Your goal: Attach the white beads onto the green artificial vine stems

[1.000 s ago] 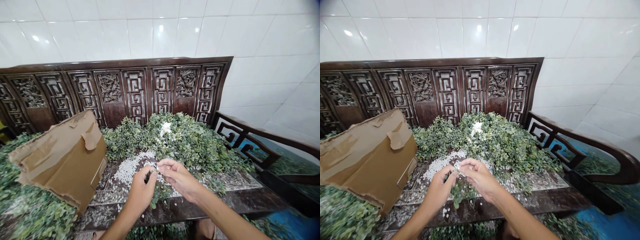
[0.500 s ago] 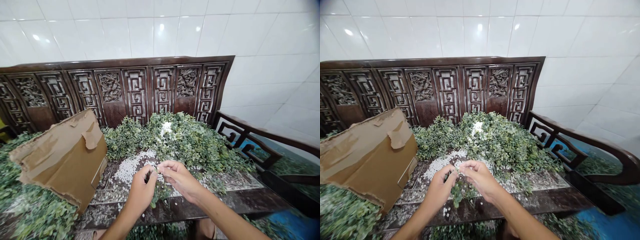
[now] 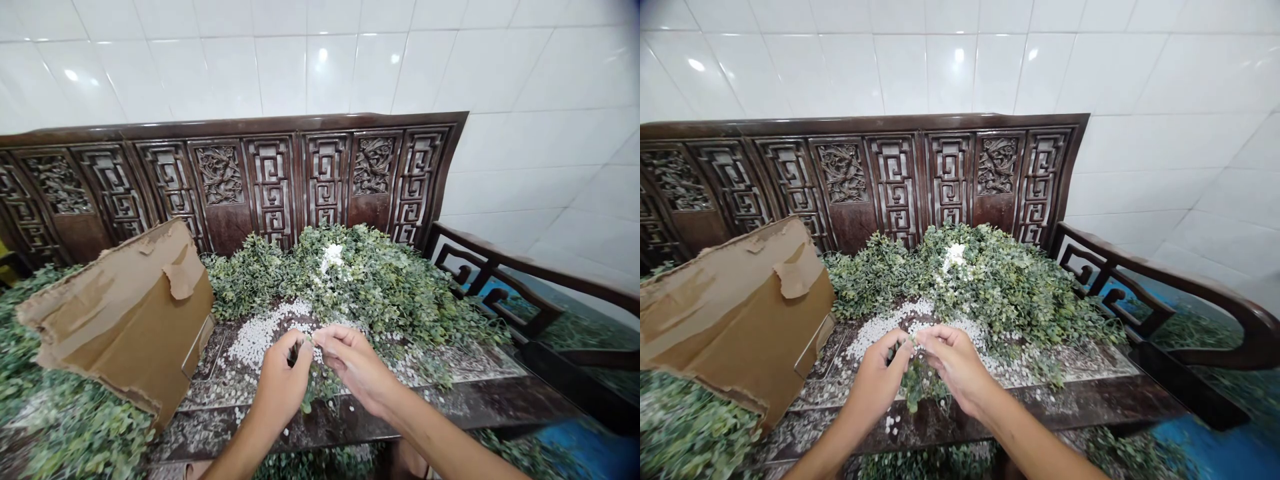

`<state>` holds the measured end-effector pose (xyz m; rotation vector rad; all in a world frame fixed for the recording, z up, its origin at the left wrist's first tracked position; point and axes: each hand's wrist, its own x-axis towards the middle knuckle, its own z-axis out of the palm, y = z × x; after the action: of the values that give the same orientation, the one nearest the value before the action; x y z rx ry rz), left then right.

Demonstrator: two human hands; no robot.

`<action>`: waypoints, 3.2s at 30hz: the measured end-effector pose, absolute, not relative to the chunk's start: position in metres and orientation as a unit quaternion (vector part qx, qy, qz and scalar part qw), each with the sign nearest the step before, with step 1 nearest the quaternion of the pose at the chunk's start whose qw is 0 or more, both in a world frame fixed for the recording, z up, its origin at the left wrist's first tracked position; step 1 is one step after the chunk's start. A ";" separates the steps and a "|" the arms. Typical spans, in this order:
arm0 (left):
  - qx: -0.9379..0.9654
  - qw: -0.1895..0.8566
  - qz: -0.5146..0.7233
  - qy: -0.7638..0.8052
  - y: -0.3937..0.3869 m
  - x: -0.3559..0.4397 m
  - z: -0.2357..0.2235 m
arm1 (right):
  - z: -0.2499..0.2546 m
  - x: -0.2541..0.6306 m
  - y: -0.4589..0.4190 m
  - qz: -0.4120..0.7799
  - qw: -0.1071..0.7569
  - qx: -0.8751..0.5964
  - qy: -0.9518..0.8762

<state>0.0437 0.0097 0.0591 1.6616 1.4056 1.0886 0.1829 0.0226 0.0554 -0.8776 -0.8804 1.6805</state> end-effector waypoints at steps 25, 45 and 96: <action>0.666 0.304 0.413 0.541 0.007 0.044 0.054 | 0.046 0.173 0.016 0.682 0.523 -0.379 -0.342; 0.639 0.366 0.429 0.523 0.012 0.038 0.066 | 0.050 0.174 0.016 0.589 0.527 -0.430 -0.437; 0.167 0.681 0.642 0.311 0.040 0.044 0.081 | 0.004 0.207 0.028 0.579 0.219 -0.493 -0.611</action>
<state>0.0435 0.0401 0.0807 0.3743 0.6971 1.4396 0.2070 0.0284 0.0038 -1.3641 -1.6916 1.6039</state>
